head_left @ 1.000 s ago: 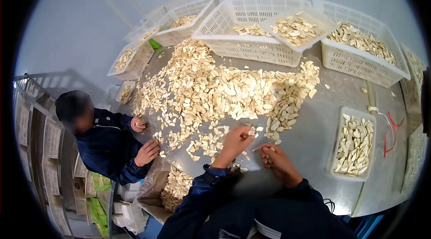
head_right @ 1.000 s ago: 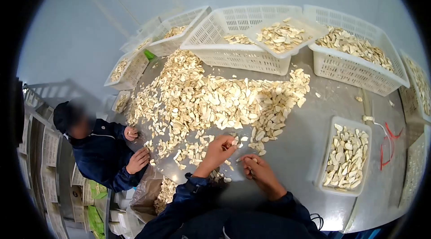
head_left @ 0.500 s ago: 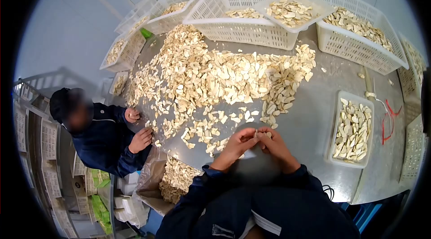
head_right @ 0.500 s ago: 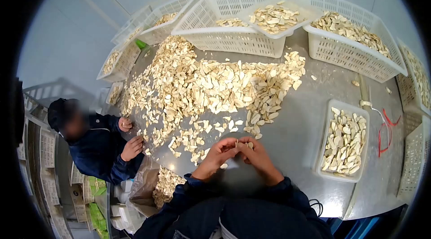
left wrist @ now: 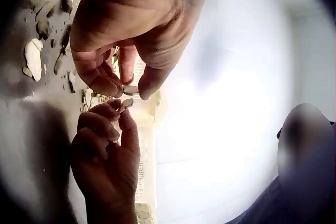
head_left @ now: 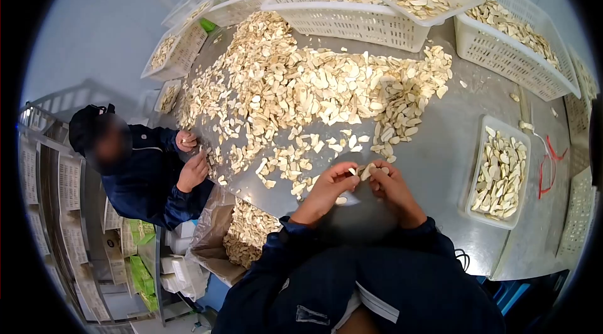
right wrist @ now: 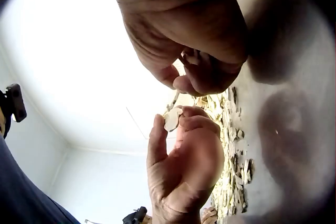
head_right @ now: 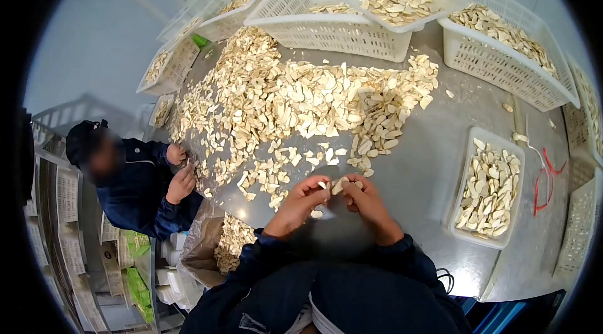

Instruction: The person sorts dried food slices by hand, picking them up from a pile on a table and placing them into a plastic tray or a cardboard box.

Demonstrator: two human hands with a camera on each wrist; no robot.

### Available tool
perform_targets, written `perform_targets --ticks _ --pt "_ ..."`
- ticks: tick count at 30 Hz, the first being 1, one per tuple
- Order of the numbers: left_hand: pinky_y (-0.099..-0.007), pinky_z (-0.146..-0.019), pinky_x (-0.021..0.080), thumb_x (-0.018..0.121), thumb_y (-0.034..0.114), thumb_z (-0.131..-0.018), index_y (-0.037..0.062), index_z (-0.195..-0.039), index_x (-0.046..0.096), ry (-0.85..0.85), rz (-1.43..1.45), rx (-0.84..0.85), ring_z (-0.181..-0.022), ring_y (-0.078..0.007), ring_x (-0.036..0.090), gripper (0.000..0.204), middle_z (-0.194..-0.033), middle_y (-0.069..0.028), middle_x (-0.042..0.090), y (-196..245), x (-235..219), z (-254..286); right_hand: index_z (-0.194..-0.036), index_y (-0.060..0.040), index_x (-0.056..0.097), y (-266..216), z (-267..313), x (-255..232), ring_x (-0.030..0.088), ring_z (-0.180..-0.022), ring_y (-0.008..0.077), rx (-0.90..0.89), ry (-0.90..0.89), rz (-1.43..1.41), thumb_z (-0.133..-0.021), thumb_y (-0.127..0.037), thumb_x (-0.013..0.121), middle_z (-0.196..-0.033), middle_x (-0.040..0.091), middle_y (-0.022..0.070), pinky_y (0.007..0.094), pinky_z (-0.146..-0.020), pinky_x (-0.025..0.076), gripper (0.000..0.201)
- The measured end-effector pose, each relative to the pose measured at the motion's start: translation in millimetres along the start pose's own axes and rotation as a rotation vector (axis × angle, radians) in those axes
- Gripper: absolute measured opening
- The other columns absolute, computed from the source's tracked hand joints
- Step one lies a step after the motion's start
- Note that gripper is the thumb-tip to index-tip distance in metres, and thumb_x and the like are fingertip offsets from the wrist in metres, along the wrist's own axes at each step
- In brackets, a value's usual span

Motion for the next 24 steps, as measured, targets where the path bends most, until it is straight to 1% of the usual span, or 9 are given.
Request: perform_targets --ticks 1,4,6,10,13,15,18,22,24 --pt "-0.0251 -0.080 0.050 0.062 0.009 -0.098 0.0045 -0.125 0.059 0.000 0.049 -0.008 -0.096 -0.0102 0.062 0.027 -0.108 -0.0030 0.066 -7 -6 -1 -0.102 -0.0074 0.061 -1 1 1 0.042 -0.057 0.0030 -0.008 -0.005 0.001 -0.097 -0.017 0.063 -0.073 0.053 -0.0037 0.0198 -0.047 0.027 0.011" --pt "-0.0261 -0.079 0.051 0.060 0.008 -0.099 0.0053 -0.127 0.057 0.047 0.246 -0.060 -0.093 -0.0142 0.063 0.028 -0.109 -0.0059 0.066 -6 -10 3 -0.102 -0.0072 0.061 -2 1 5 0.042 -0.056 0.0034 -0.022 -0.022 0.003 -0.097 -0.016 0.062 -0.072 0.053 -0.0035 0.0199 -0.047 0.026 0.010" --pt "-0.0272 -0.078 0.051 0.059 0.008 -0.100 0.0061 -0.128 0.056 0.059 0.325 -0.075 -0.093 -0.0161 0.063 0.028 -0.110 -0.0075 0.066 -10 -13 4 -0.101 -0.0075 0.060 0 -2 2 0.042 -0.056 0.0035 -0.017 -0.033 0.003 -0.098 -0.016 0.062 -0.071 0.053 -0.0033 0.0199 -0.046 0.026 0.009" --pt "-0.0295 -0.079 0.051 0.057 0.009 -0.100 0.0074 -0.130 0.055 0.047 0.456 -0.117 -0.094 -0.0192 0.062 0.029 -0.111 -0.0102 0.066 -13 -13 5 -0.100 -0.0077 0.060 1 -3 3 0.042 -0.056 0.0035 -0.011 -0.049 -0.007 -0.098 -0.016 0.062 -0.070 0.052 -0.0031 0.0199 -0.046 0.026 0.009" --pt "-0.0307 -0.079 0.050 0.058 0.011 -0.101 0.0080 -0.130 0.055 0.026 0.503 -0.122 -0.096 -0.0198 0.062 0.029 -0.112 -0.0108 0.065 -13 -10 4 -0.100 -0.0080 0.061 -2 -1 4 0.042 -0.056 0.0036 -0.009 -0.061 -0.008 -0.098 -0.016 0.062 -0.070 0.052 -0.0028 0.0200 -0.047 0.026 0.009" --pt "-0.0306 -0.080 0.050 0.057 0.011 -0.101 0.0082 -0.130 0.055 0.034 0.514 -0.128 -0.095 -0.0202 0.062 0.029 -0.112 -0.0112 0.066 -16 -11 4 -0.100 -0.0083 0.061 -2 0 4 0.042 -0.055 0.0037 -0.014 -0.081 -0.014 -0.098 -0.017 0.062 -0.070 0.054 -0.0023 0.0202 -0.047 0.027 0.009" --pt "-0.0309 -0.080 0.050 0.057 0.011 -0.101 0.0078 -0.129 0.056 0.036 0.500 -0.127 -0.094 -0.0202 0.063 0.028 -0.111 -0.0113 0.066 -15 -11 5 -0.101 -0.0092 0.061 -1 1 3 0.042 -0.055 0.0040 -0.008 -0.001 0.015 -0.098 -0.017 0.062 -0.072 0.058 -0.0013 0.0208 -0.049 0.029 0.009" --pt "-0.0300 -0.080 0.050 0.056 0.009 -0.101 0.0068 -0.131 0.055 0.002 0.436 -0.080 -0.093 -0.0190 0.063 0.030 -0.111 -0.0111 0.067 -25 -17 0 -0.104 -0.0095 0.061 -4 1 5 0.046 -0.057 0.0045 -0.020 -0.024 0.038 -0.097 -0.016 0.063 -0.074 0.061 -0.0009 0.0205 -0.051 0.032 0.010" --pt "-0.0276 -0.077 0.050 0.056 0.008 -0.101 0.0062 -0.135 0.053 0.035 0.365 -0.080 -0.089 -0.0164 0.062 0.034 -0.109 -0.0098 0.066 -26 -18 -1 -0.107 -0.0093 0.061 -3 0 3 0.049 -0.060 0.0046 -0.015 -0.049 0.049 -0.096 -0.016 0.064 -0.076 0.061 -0.0013 0.0202 -0.051 0.033 0.013"
Point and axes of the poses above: each hand's wrist, its own z-axis away from the middle knuckle, its own x-axis out of the palm, y = z × x, the point moved 7 cm from there along -z, towards the middle knuckle
